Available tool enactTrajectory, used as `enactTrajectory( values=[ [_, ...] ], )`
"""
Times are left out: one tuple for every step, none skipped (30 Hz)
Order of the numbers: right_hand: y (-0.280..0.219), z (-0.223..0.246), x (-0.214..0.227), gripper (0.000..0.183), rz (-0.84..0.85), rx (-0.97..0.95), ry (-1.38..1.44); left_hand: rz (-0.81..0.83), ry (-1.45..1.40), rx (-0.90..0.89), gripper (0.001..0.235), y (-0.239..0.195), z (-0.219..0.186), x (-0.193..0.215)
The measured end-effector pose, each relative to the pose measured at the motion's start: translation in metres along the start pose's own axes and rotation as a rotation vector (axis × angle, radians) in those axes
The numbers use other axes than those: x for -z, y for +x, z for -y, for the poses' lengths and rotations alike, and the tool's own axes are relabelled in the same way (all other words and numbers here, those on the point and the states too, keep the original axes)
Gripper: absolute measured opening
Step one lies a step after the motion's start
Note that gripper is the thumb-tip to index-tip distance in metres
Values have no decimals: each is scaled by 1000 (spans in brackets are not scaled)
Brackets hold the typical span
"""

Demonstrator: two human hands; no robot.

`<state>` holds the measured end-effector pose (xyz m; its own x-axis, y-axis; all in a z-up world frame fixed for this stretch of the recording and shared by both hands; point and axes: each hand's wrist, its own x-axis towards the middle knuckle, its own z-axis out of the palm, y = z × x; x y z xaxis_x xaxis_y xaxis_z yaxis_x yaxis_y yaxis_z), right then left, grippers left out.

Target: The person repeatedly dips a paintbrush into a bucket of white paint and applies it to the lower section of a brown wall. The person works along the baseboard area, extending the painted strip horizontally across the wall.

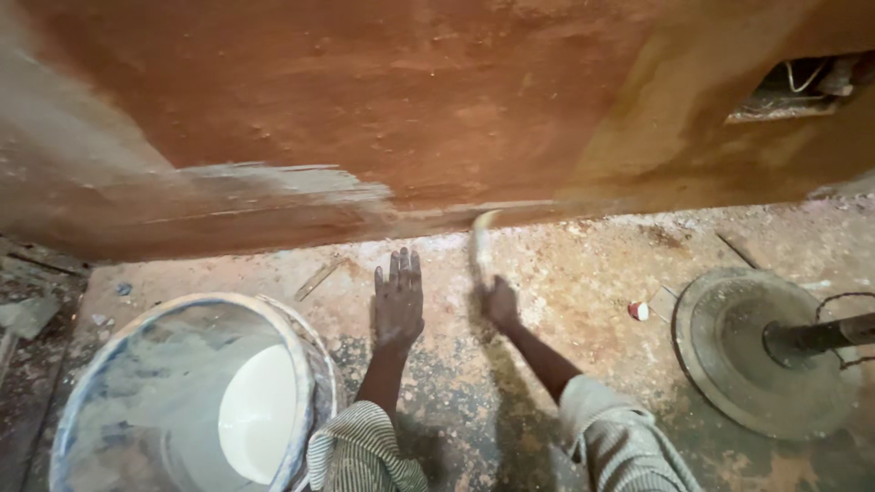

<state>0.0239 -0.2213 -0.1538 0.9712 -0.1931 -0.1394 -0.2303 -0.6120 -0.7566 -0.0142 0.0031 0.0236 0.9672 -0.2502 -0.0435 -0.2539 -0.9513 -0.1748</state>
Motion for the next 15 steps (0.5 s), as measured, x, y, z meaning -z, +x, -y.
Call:
enactTrajectory(
  values=[
    [-7,13,-13,48,127,41,-17,0,15,4,93,-3,6,0],
    [-13,24,-22,46,235,97,-50,0,30,8,93,-6,11,-1],
    [-17,33,-29,45,259,170,-54,28,27,9,87,-9,17,-2],
    [-18,42,-35,43,274,247,-51,55,24,11,81,-12,23,-3],
    [-19,45,-36,40,258,362,-44,85,19,10,76,-14,28,-4],
    [-13,47,-34,41,261,269,-41,64,16,22,81,-14,33,-6],
    [-6,44,-27,42,267,171,-40,48,10,34,86,-16,36,-8],
    [-2,37,-18,43,273,74,-39,33,4,45,91,-17,38,-10],
    [5,27,-3,41,126,86,-31,34,16,42,91,-15,38,-10],
    [14,15,19,41,-21,99,-24,36,29,40,92,-13,37,-10],
    [27,3,45,41,-72,129,-156,38,42,38,92,-11,37,-8],
    [29,-15,75,46,-101,164,-262,57,12,31,94,-8,34,-6],
    [33,-28,101,35,-206,85,-346,78,-17,26,95,-5,33,-4],
    [29,-42,128,38,-232,-106,-255,99,-45,21,96,-3,31,-2],
    [29,-52,152,46,-294,-166,-274,71,-60,25,96,0,29,1]
  ],
)
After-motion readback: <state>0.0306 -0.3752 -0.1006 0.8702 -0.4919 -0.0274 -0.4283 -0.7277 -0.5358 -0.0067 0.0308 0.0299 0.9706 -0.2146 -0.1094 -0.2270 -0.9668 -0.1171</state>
